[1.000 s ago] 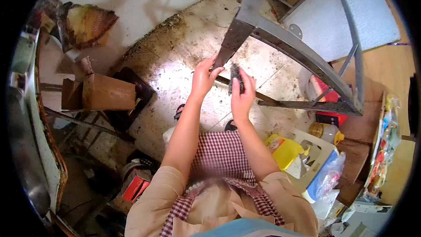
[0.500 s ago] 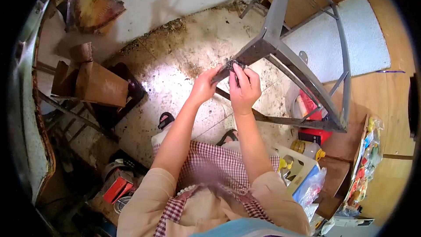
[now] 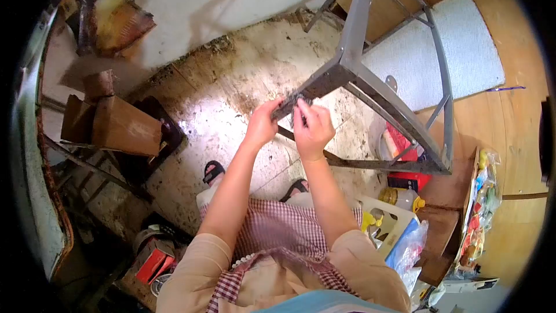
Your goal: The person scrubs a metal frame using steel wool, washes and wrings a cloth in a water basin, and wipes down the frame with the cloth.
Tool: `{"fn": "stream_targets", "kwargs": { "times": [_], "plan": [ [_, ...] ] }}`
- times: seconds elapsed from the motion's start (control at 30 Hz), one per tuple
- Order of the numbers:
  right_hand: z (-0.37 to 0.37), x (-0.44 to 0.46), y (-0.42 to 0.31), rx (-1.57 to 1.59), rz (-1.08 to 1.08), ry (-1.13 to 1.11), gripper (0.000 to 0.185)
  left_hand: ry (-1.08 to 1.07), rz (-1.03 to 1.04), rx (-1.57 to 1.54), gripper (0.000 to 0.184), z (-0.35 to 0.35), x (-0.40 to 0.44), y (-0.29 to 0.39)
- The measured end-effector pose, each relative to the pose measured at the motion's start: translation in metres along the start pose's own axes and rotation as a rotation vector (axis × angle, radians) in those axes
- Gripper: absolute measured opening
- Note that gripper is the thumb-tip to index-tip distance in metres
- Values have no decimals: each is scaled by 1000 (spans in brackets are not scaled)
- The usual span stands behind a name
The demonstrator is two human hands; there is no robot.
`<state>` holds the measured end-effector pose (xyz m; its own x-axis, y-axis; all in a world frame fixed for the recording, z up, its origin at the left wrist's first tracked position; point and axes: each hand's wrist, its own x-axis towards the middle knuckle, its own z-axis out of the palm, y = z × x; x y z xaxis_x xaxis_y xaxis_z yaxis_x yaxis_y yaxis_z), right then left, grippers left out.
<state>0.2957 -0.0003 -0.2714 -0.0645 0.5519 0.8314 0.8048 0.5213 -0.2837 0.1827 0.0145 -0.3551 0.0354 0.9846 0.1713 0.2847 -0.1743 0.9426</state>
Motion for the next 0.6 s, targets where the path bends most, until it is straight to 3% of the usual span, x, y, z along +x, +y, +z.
{"fn": "stream_targets", "kwargs": {
  "times": [0.07, 0.17, 0.3, 0.43, 0.5, 0.53, 0.6],
  "plan": [
    [-1, -5, 4, 14, -10, -9, 25, 9, -11, 64, 52, -3, -5, 9],
    [-24, -24, 12, -1, 201, -92, 24, -20, 16, 88, 53, 5, 0, 9],
    [-59, 24, 21, -272, 285, 205, 15, 105, 134, 105, 56, 13, -2, 30],
    [-28, 50, 33, -277, 575, -49, 11, 139, 67, 153, 46, 21, 1, 28],
    [-16, 57, 23, -279, 294, -7, 14, 138, 93, 154, 45, 22, 0, 26],
    [-20, 56, 28, -347, 319, -112, 14, 123, 94, 151, 45, 22, 1, 23],
    [-50, 60, 44, -282, 593, -261, 12, 126, 94, 175, 45, 23, 2, 21]
  ]
}}
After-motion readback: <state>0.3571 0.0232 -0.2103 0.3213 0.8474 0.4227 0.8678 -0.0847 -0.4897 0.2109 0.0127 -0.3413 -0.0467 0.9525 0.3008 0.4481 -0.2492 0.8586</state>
